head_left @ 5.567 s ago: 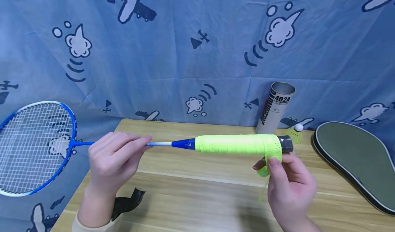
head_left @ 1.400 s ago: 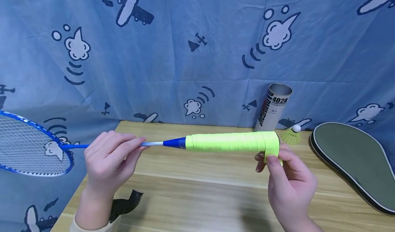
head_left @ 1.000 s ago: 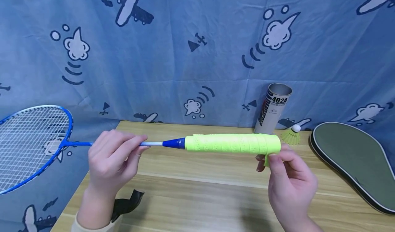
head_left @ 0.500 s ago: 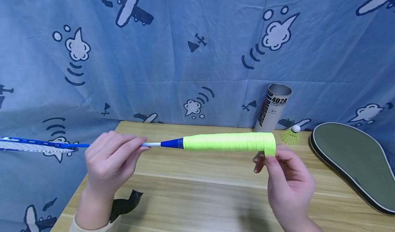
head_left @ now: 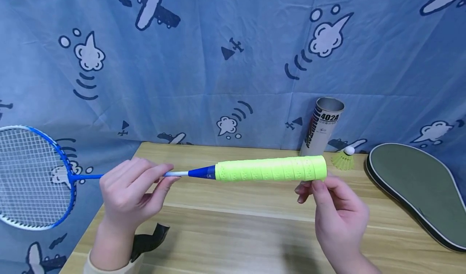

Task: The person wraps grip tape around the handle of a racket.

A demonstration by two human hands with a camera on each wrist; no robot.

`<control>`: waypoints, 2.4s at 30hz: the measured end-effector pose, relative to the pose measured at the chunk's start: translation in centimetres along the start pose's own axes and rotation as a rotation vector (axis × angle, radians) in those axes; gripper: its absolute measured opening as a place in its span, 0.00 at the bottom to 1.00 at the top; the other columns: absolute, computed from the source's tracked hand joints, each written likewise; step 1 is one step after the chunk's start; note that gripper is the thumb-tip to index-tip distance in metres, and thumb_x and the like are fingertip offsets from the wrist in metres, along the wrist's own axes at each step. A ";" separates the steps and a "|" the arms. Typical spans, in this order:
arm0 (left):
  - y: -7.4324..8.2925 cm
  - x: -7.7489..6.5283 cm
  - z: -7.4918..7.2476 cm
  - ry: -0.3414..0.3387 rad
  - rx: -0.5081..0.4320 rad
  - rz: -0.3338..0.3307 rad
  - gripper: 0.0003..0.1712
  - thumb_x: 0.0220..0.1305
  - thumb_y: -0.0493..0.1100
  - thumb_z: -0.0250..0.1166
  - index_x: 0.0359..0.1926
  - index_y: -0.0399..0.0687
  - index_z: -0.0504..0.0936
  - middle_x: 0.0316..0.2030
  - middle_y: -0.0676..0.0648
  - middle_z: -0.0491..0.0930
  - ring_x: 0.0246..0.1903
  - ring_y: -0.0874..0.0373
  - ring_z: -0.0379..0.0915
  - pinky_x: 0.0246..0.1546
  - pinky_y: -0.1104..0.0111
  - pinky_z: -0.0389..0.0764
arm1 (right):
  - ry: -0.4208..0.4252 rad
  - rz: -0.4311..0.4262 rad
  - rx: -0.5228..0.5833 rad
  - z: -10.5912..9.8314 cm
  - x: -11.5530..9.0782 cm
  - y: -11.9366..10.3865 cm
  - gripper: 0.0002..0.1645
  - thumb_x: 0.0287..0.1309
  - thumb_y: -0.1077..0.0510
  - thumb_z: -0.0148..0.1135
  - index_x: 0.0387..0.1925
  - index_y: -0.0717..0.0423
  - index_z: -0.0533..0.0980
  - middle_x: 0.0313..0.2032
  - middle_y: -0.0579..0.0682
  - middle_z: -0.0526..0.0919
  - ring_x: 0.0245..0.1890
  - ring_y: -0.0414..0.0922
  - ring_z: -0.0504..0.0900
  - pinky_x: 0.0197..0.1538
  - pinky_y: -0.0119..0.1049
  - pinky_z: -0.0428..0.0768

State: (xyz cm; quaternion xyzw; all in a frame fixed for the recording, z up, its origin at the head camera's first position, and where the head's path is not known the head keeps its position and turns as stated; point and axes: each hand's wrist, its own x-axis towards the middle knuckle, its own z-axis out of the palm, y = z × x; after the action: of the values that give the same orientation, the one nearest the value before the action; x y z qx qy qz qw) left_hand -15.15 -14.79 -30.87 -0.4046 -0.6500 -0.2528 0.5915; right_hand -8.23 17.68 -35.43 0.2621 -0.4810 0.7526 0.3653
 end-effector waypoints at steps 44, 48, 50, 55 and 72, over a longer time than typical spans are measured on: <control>0.9 -0.9 0.3 -0.344 -0.158 -0.030 0.19 0.77 0.49 0.59 0.29 0.49 0.83 0.18 0.59 0.68 0.15 0.71 0.53 0.16 0.82 0.53 | -0.051 -0.194 -0.089 -0.6 1.3 0.0 0.15 0.69 0.78 0.51 0.53 0.89 0.70 0.48 0.63 0.86 0.37 0.46 0.86 0.37 0.28 0.84; 1.3 -1.1 1.2 -0.406 -0.120 -0.033 0.18 0.78 0.50 0.58 0.31 0.49 0.85 0.19 0.58 0.74 0.14 0.69 0.59 0.14 0.79 0.59 | 0.006 -0.141 -0.089 -1.6 0.8 -0.3 0.14 0.68 0.82 0.45 0.50 0.92 0.70 0.46 0.64 0.86 0.34 0.47 0.84 0.36 0.30 0.84; 1.5 -1.1 1.5 -0.428 -0.117 -0.036 0.18 0.78 0.51 0.59 0.32 0.48 0.85 0.21 0.57 0.77 0.14 0.68 0.62 0.14 0.78 0.63 | 0.030 -0.124 -0.070 -2.1 0.8 -0.4 0.14 0.68 0.83 0.44 0.50 0.93 0.69 0.45 0.66 0.85 0.33 0.48 0.84 0.36 0.32 0.84; 1.7 -1.1 1.7 -0.476 -0.121 -0.050 0.17 0.78 0.50 0.59 0.34 0.48 0.86 0.25 0.56 0.81 0.17 0.66 0.70 0.17 0.75 0.71 | 0.052 -0.078 -0.091 -2.7 0.7 -0.6 0.14 0.68 0.83 0.44 0.50 0.93 0.68 0.43 0.66 0.84 0.33 0.49 0.84 0.35 0.33 0.85; 2.1 -2.4 -1.5 -0.568 -0.059 -0.097 0.25 0.83 0.54 0.48 0.37 0.52 0.88 0.25 0.59 0.80 0.19 0.69 0.72 0.17 0.77 0.70 | -0.262 0.219 -0.072 -4.4 -0.8 0.2 0.26 0.80 0.71 0.23 0.62 0.85 0.64 0.56 0.64 0.81 0.56 0.51 0.84 0.57 0.35 0.83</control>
State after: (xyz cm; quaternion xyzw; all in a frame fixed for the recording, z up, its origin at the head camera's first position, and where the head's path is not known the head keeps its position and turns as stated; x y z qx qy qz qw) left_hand -12.64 -15.36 -33.28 -0.4445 -0.8007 -0.1762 0.3610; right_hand -8.09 21.43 -37.89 0.2907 -0.5768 0.7297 0.2245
